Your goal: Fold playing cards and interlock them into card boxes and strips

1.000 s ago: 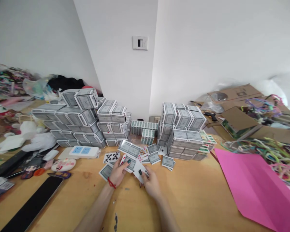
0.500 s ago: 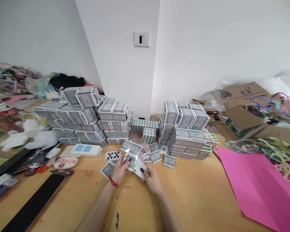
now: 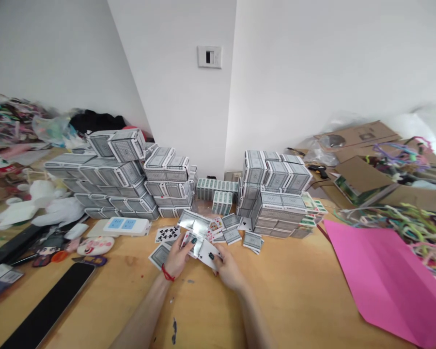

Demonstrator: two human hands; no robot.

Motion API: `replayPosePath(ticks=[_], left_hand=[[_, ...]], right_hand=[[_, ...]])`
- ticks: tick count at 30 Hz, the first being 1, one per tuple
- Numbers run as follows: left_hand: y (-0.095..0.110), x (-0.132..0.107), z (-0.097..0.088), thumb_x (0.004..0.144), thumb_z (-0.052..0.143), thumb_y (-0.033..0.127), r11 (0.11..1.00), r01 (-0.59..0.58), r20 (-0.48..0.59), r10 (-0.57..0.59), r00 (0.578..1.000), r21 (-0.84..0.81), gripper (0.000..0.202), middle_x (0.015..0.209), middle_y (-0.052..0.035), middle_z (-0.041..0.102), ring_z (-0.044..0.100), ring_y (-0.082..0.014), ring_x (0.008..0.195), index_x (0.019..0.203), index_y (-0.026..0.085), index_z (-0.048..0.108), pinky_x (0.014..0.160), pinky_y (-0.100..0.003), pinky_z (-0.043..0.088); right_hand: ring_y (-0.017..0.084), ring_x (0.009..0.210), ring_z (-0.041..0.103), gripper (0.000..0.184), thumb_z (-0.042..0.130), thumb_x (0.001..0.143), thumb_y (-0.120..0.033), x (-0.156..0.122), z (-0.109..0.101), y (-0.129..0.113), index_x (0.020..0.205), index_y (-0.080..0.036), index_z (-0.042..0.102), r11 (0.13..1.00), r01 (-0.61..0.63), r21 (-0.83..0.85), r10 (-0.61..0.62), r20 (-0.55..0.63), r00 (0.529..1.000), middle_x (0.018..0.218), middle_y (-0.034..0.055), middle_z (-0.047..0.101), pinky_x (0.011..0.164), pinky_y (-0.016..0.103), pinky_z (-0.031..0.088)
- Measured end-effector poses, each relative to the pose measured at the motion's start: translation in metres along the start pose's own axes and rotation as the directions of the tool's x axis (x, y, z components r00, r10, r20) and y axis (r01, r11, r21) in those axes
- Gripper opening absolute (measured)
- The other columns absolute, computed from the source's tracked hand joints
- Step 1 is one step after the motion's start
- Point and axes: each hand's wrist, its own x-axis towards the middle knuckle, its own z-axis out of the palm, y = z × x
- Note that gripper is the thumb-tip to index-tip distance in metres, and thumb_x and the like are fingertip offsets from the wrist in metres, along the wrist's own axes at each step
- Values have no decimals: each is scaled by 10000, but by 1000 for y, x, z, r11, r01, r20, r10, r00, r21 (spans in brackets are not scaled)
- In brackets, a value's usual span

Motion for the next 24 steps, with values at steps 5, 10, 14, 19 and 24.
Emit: replayPosePath(ticks=[5,10,14,19,24], left_hand=[[0,0,-1,630,632,307,999,4,-11,-4,1000,54,341,799,-11,583,542,-111,633,922,176,514,519,-190,418],[-2,2,-4,653,608,314,994,-22,35,19,999,104,319,911,-26,587,551,-129,708,930,187,514,579,-209,426],[-3,2,-5,666,594,310,987,-62,53,55,997,146,305,952,-37,583,546,-160,814,934,185,520,663,-238,425],[2,-1,-2,685,568,311,967,-111,66,98,993,229,287,941,-49,579,520,-183,883,932,170,528,755,-275,399],[6,-3,1,679,572,284,934,-169,92,147,985,313,257,912,-53,572,505,-188,896,902,161,539,805,-293,371]], right_hand=[[78,454,373,215,403,805,-384,-1,-1,-2,906,-204,463,1000,-3,6,3,29,1000,619,-37,406,423,199,322],[79,472,383,222,406,802,-367,-2,-1,-7,951,-210,458,1000,-17,23,16,38,999,669,-27,409,421,197,341],[81,475,382,204,410,798,-370,-2,-1,-6,906,-209,472,999,-27,32,26,34,999,644,-30,406,414,189,339],[78,468,375,212,437,775,-378,-1,-1,-6,894,-209,484,997,-60,42,59,30,998,630,-33,414,405,183,336],[79,451,381,167,433,772,-319,0,-1,-4,882,-206,486,998,-49,47,48,22,999,626,-32,432,392,186,346]])
